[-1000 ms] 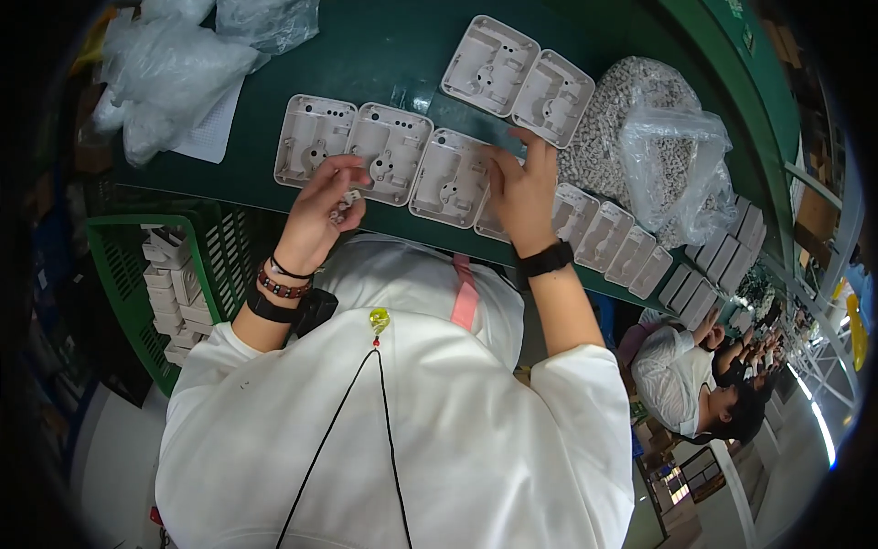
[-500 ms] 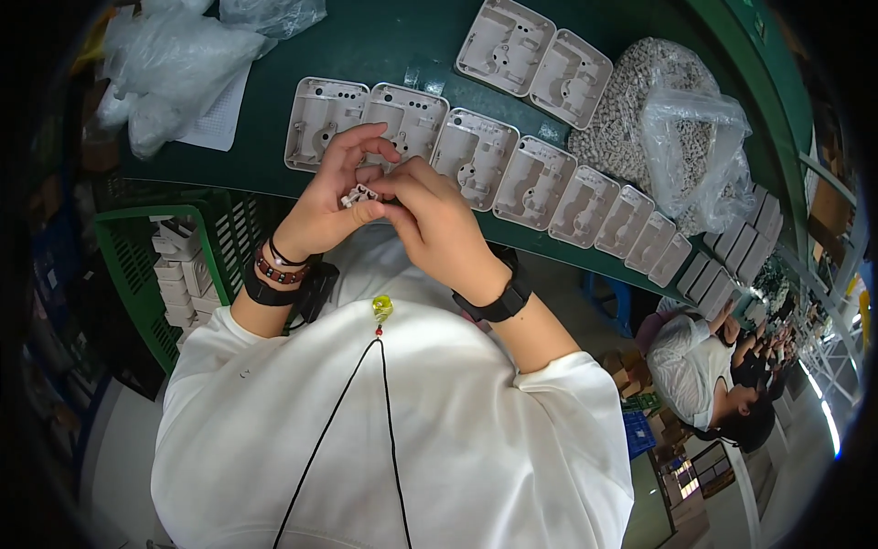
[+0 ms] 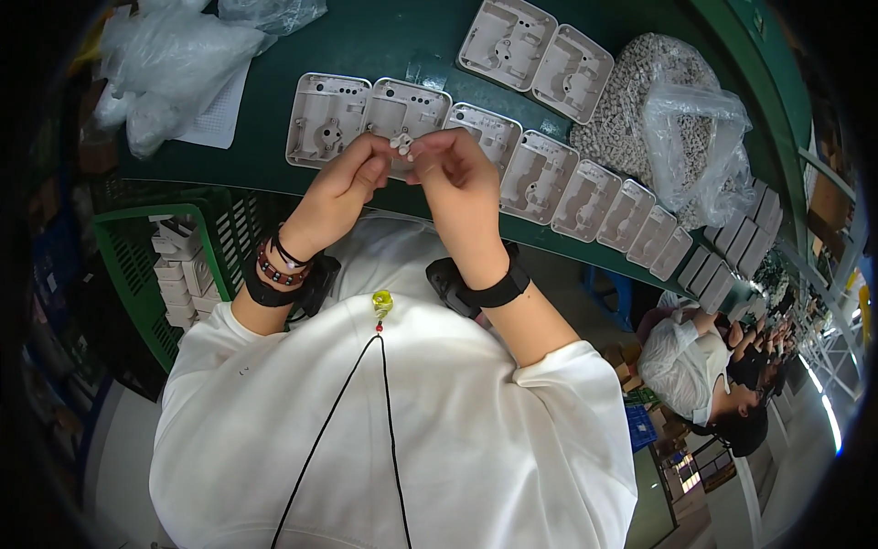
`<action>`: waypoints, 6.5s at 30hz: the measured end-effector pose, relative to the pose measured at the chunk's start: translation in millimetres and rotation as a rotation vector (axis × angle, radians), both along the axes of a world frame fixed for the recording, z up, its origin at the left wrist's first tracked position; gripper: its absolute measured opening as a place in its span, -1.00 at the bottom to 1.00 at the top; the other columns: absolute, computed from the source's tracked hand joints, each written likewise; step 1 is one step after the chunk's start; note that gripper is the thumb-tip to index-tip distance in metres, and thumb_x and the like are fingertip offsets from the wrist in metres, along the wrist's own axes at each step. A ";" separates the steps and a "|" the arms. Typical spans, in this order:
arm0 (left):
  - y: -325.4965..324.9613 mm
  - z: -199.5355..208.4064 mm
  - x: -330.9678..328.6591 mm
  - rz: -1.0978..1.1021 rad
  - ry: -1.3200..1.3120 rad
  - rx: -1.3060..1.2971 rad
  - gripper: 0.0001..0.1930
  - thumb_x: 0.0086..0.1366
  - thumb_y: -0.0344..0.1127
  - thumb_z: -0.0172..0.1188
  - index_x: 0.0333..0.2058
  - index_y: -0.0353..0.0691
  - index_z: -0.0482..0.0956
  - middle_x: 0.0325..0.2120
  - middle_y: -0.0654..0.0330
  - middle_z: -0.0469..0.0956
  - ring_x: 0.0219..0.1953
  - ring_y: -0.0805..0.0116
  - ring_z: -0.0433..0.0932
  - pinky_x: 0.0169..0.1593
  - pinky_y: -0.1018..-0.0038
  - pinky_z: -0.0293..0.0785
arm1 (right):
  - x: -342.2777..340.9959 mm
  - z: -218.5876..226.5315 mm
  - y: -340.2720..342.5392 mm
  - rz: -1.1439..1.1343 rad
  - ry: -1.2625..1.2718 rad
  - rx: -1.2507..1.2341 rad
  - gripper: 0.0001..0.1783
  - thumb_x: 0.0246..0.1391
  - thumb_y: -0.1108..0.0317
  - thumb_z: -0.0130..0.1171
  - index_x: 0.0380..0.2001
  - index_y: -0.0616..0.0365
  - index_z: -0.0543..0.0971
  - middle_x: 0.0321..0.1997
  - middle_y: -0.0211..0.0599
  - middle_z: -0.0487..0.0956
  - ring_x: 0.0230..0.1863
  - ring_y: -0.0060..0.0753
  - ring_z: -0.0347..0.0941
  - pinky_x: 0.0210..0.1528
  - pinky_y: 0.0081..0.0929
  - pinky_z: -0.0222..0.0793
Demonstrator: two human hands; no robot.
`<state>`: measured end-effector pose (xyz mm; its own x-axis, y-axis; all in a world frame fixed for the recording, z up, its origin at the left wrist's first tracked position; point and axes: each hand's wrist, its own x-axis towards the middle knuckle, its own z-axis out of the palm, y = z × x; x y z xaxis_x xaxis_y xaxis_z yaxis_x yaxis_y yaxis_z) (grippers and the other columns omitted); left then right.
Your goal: The person removes plastic bags from a green crate, takes out white plastic housings, and places them on the table. They then pick up small white components from a large bag and insert them into the housings by hand.
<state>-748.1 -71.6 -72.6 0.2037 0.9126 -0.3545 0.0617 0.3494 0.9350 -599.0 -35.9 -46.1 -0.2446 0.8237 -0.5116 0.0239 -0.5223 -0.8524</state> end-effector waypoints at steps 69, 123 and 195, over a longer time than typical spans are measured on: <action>-3.6 -33.2 -62.6 0.500 -0.259 -0.300 -0.89 0.20 -0.38 0.04 -0.35 -0.30 0.34 -0.52 0.26 0.53 -0.65 0.75 0.16 -0.56 0.78 0.11 | -7.0 -107.6 74.2 0.985 -1.112 1.384 -0.81 -0.24 0.38 0.09 -0.43 0.00 0.55 -0.05 -0.50 0.38 -0.07 -0.38 0.26 -0.02 -0.38 0.14; -50.2 -56.9 -106.4 1.139 -0.286 -0.225 -0.87 0.16 -0.42 0.01 -0.29 -0.22 0.45 -0.42 0.38 0.38 -0.46 0.67 0.22 -0.39 0.70 0.14 | -108.0 -101.7 85.0 1.049 -1.008 1.515 -0.94 -0.38 0.35 0.16 -0.67 -0.01 0.55 -0.15 -0.50 0.37 -0.02 -0.41 0.20 0.02 -0.23 0.05; 118.2 14.5 120.3 -0.170 -0.305 -0.304 -0.76 0.33 -0.23 -0.20 -0.16 -0.22 0.32 -0.53 0.42 0.26 -0.53 0.68 0.13 -0.45 0.74 0.11 | 137.9 -0.5 83.0 0.352 -0.780 1.235 -0.89 -0.21 0.42 0.14 -0.50 0.00 0.48 -0.43 -0.51 0.42 -0.36 -0.44 0.33 -0.27 -0.45 0.10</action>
<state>-627.8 46.6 -58.1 0.4779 0.7211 -0.5016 -0.1207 0.6195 0.7757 -461.1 47.1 -46.6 -0.5171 0.7808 0.3507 0.6353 0.6247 -0.4540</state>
